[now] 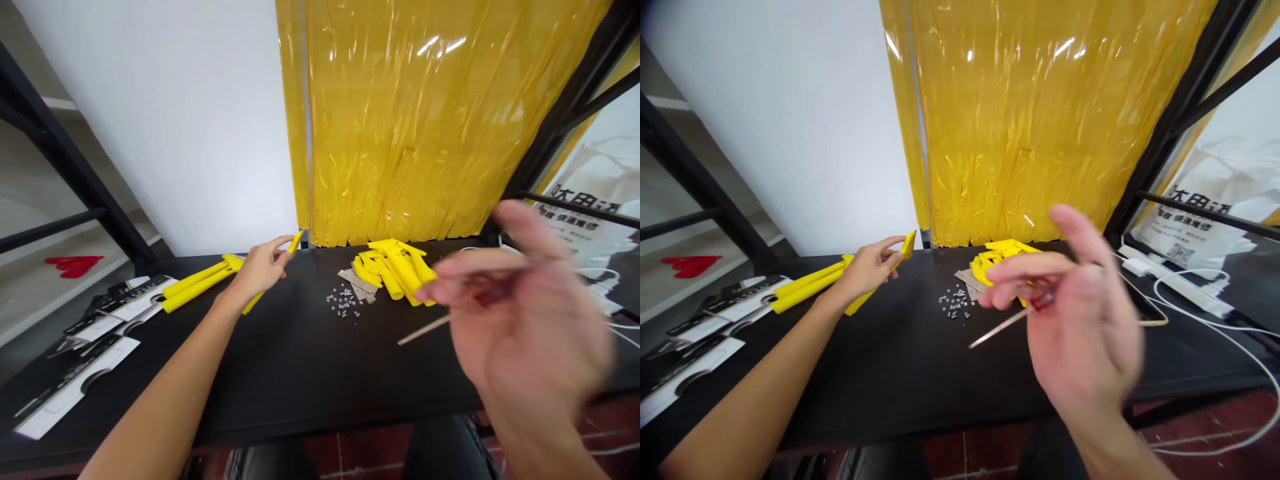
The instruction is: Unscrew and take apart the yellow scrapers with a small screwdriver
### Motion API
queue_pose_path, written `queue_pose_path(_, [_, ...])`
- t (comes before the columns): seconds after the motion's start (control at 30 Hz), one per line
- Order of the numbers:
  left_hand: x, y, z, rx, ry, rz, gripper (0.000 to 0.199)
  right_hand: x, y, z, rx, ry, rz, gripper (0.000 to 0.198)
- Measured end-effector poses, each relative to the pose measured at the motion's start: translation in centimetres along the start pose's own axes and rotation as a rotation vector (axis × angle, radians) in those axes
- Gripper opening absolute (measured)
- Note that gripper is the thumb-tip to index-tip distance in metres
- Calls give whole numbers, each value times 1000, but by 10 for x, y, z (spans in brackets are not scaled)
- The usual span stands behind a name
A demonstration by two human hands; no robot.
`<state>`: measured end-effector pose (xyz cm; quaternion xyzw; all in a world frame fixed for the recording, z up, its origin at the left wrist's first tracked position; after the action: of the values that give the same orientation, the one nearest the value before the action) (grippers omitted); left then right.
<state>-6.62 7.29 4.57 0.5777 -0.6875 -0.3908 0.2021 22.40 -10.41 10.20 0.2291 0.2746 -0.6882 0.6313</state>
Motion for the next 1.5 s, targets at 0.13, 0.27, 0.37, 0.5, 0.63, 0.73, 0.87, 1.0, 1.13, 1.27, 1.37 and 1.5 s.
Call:
queue_pose_path(0.13, [0, -21, -9, 568, 5, 163, 40, -36, -19, -50, 34, -75, 53, 33])
queue_pose_path(0.27, [-3, -41, -7, 768, 35, 213, 22, -75, -37, -113, -152, -245, 265, 32])
queue_pose_path(0.37, [-4, -54, -1, 845, 90, 228, 21, -82, -36, -148, -248, -308, 252, 36])
queue_pose_path(0.5, [-5, -63, 5, 931, 144, 244, 25, -72, -31, -173, -311, -379, 229, 38])
queue_pose_path(0.63, [-7, -65, 7, 1087, 233, 295, 31, -69, -18, -177, -354, -382, 91, 31])
queue_pose_path(0.73, [-7, -65, 3, 1222, 254, 362, 49, -71, -11, -178, -417, -430, 34, 32])
queue_pose_path(0.87, [-8, -59, 2, 1227, 193, 240, 17, -72, -11, -178, -528, -524, 71, 30])
queue_pose_path(1.0, [-8, -63, 8, 1212, 283, 158, 10, -70, -18, -176, -554, -552, 132, 20])
queue_pose_path(1.13, [-6, -65, 6, 1201, 315, 200, 15, -63, -28, -173, -591, -617, 250, 18])
queue_pose_path(1.27, [-3, -66, -1, 1219, 271, 267, 33, -56, -35, -172, -531, -668, 351, 16])
queue_pose_path(1.37, [-2, -64, -1, 1226, 258, 231, 34, -54, -36, -176, -446, -687, 362, 14])
queue_pose_path(1.5, [-1, -62, -3, 1234, 255, 187, 25, -52, -35, -181, -360, -703, 359, 15])
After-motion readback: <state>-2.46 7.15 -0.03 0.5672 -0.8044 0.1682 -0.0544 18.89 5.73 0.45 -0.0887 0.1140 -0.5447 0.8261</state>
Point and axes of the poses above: each hand's wrist, its own x-axis away from the middle knuckle, its own y-axis out of the back of the hand, z = x × y, the point moved 5 cm from there along -x, towards the middle knuckle, and after that the axes turned 8 degrees about z, right-handed, at the moved point
